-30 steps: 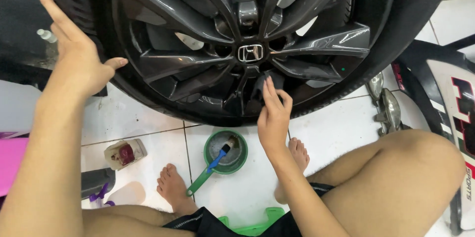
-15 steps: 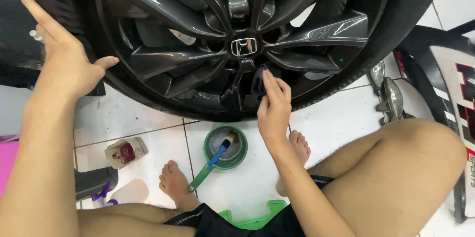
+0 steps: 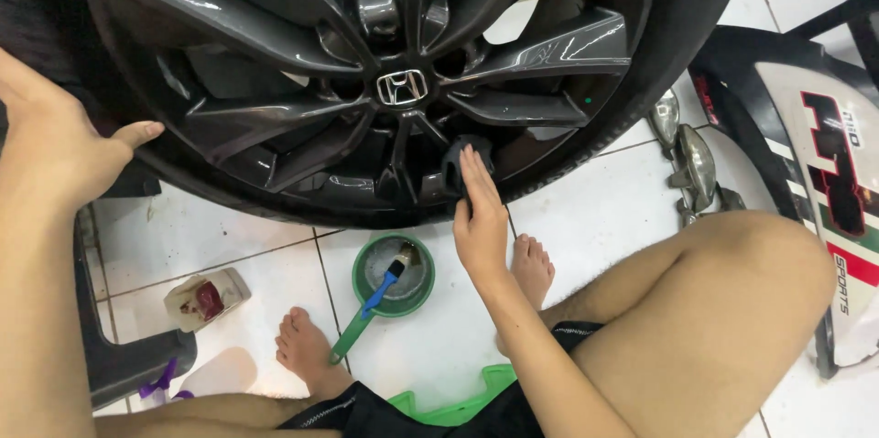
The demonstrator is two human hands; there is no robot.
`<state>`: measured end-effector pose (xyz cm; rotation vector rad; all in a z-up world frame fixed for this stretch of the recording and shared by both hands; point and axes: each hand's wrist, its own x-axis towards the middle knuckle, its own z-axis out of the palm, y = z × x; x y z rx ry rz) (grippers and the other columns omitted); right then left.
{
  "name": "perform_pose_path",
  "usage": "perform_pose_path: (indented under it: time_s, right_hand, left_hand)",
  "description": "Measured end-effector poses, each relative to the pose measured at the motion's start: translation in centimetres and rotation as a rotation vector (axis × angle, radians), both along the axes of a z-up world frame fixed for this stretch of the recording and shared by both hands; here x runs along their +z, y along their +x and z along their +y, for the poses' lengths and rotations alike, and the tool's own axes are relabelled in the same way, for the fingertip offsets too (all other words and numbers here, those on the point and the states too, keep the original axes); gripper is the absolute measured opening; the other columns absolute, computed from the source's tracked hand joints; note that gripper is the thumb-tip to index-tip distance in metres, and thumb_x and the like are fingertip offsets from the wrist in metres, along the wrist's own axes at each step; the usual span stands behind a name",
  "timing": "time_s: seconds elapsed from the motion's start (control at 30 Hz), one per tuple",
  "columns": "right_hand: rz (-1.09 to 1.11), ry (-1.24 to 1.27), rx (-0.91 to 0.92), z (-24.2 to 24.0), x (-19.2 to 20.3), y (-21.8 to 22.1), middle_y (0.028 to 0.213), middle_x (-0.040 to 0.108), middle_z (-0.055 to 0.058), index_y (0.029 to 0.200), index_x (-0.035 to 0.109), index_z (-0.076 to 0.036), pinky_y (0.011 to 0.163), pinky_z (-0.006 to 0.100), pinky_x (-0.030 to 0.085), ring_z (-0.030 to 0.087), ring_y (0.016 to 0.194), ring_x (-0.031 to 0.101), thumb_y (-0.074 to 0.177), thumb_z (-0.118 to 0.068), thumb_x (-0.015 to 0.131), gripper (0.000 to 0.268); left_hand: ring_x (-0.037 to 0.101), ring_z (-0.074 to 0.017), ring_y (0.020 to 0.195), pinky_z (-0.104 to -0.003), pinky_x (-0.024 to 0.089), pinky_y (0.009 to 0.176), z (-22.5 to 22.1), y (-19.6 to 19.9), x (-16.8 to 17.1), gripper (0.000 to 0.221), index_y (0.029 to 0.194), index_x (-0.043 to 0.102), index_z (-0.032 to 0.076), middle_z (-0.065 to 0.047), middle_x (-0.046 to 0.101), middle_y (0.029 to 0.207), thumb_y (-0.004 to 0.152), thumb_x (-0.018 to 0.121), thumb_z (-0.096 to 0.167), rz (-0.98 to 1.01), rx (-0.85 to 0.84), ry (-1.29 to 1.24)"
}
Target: The person cleans a car wheel using a brush and soapy water from a green bucket. They scrub the spokes and rim, then wipe the wheel with a black cloth.
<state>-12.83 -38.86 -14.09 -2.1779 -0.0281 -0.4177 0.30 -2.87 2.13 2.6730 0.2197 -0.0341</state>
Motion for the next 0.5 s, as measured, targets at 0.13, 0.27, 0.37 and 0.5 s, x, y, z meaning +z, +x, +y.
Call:
perform_pose_path:
  time_s: [0.13,0.27,0.37,0.5]
  right_hand:
    - [0.173,0.092,-0.158,-0.8,-0.9,-0.1,0.158,0.049,0.012,0.152,0.046,-0.006,0.122,0.038,0.036,0.031,0.152,0.039,0.084,0.015,0.039,0.071]
    - [0.181,0.131,-0.035,-0.2,2.4,-0.6,0.158,0.048,0.013,0.151,0.048,-0.008,0.119,0.032,0.041,0.029,0.152,0.037,0.086,0.017,0.04,0.07]
    - [0.235,0.072,-0.099,-0.7,-0.3,-1.5,0.161,0.045,0.009,0.153,0.046,-0.009,0.118,0.036,0.042,0.027,0.153,0.035,0.085,0.017,0.04,0.073]
    - [0.245,0.087,-0.146,-0.7,-1.2,-1.4,0.162,0.042,0.012,0.154,0.043,-0.005,0.124,0.038,0.033,0.03,0.154,0.033,0.084,0.018,0.039,0.073]
  left_hand:
    - [0.036,-0.0496,0.141,-0.052,0.035,0.111,3.4,1.0,-4.0,0.101,0.141,0.015,-0.017,-0.035,0.026,0.147,0.091,0.092,0.026,-0.066,-0.054,0.22]
    - [0.045,-0.0556,0.132,-0.051,0.037,0.106,5.1,1.6,-5.5,0.105,0.138,0.026,-0.027,-0.042,0.04,0.14,0.089,0.092,0.038,-0.124,-0.136,0.318]
    - [0.041,-0.0549,0.135,-0.054,0.039,0.105,3.6,1.1,-4.0,0.099,0.136,0.02,-0.021,-0.042,0.033,0.141,0.09,0.093,0.028,-0.092,-0.096,0.236]
    - [0.053,-0.0443,0.124,-0.045,0.047,0.098,7.6,2.5,-8.3,0.08,0.074,0.066,-0.014,-0.032,0.032,0.141,0.101,0.081,0.059,0.023,-0.107,0.486]
